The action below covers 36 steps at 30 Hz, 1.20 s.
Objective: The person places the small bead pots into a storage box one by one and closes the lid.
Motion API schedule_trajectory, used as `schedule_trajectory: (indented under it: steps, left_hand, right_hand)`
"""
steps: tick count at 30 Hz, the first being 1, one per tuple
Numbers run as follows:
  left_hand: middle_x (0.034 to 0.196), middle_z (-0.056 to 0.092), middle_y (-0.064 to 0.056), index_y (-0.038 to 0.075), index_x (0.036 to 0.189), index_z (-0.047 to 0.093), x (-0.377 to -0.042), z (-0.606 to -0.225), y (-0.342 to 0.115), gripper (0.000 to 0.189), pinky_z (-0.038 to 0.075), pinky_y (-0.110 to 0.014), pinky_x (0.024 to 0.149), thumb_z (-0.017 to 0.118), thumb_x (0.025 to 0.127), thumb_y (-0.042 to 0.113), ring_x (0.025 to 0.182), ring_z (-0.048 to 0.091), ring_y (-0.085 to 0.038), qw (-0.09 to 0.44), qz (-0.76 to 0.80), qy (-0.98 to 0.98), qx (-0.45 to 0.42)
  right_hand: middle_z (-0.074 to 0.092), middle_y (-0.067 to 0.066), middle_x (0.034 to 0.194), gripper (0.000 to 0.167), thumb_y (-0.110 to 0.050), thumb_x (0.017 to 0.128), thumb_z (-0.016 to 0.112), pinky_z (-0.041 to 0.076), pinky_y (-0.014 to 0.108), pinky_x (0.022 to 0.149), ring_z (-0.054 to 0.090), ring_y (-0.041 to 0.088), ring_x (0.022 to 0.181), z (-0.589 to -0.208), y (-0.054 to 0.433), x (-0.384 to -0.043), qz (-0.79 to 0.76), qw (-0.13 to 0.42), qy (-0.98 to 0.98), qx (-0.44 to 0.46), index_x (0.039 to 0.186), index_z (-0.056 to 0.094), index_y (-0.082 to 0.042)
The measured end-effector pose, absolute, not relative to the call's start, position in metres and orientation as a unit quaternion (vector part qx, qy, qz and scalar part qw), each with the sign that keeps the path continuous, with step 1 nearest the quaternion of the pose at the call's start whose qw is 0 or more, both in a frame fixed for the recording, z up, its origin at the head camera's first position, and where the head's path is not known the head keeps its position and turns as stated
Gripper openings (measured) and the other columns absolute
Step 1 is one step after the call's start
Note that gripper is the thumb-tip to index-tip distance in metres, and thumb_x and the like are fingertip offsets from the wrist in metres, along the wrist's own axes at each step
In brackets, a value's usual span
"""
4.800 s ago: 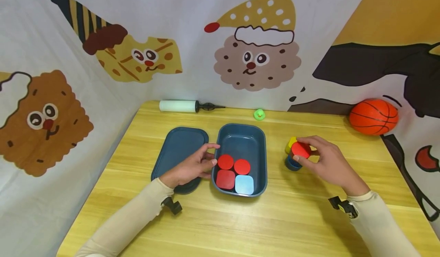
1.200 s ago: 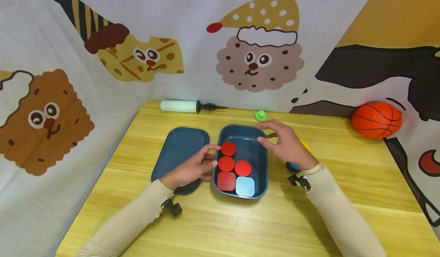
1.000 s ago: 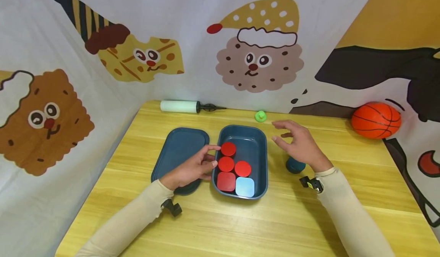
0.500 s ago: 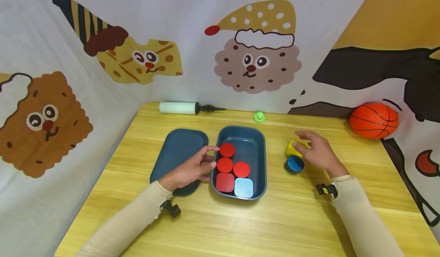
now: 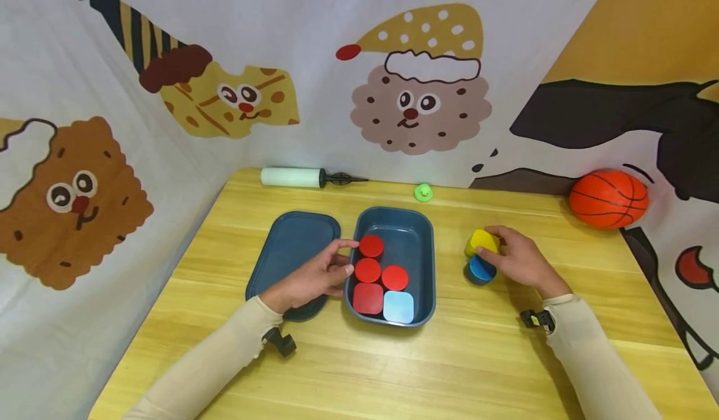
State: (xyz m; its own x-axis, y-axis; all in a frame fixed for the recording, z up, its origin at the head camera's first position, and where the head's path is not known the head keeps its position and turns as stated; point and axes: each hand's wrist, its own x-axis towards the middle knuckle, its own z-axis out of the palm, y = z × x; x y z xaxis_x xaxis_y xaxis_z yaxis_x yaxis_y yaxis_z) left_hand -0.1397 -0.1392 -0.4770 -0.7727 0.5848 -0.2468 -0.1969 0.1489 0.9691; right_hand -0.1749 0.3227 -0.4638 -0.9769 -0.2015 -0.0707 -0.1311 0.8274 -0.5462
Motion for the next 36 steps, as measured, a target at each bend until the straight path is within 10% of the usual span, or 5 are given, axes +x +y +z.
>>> schedule_trajectory:
  steps: [20, 36]
  left_hand:
    - [0.148, 0.044, -0.023, 0.027, 0.162, 0.029, -0.139, -0.478, -0.139, 0.055, 0.061, -0.05, 0.096, 0.053, 0.113, 0.022, 0.119, 0.062, -0.026, 0.309, 0.642, 0.688, 0.14]
    - [0.147, 0.045, -0.023, 0.028, 0.161, 0.031, -0.139, -0.477, -0.139, 0.054, 0.061, -0.051, 0.096, 0.055, 0.113, 0.022, 0.119, 0.062, -0.025, 0.308, 0.64, 0.69, 0.136]
  right_hand:
    - [0.066, 0.023, 0.131, 0.07, -0.05, 0.103, 0.067, 0.05, 0.04, 0.084, 0.061, 0.033, 0.103, -0.47, 0.316, -0.182, -0.259, 0.041, 0.962, -0.077, 0.149, 0.052, 0.0]
    - [0.061, 0.026, 0.139, 0.074, -0.051, 0.101, 0.07, 0.063, 0.051, 0.086, 0.07, 0.043, 0.11, -0.448, 0.307, -0.184, -0.294, 0.015, 0.951, -0.092, 0.153, 0.051, -0.001]
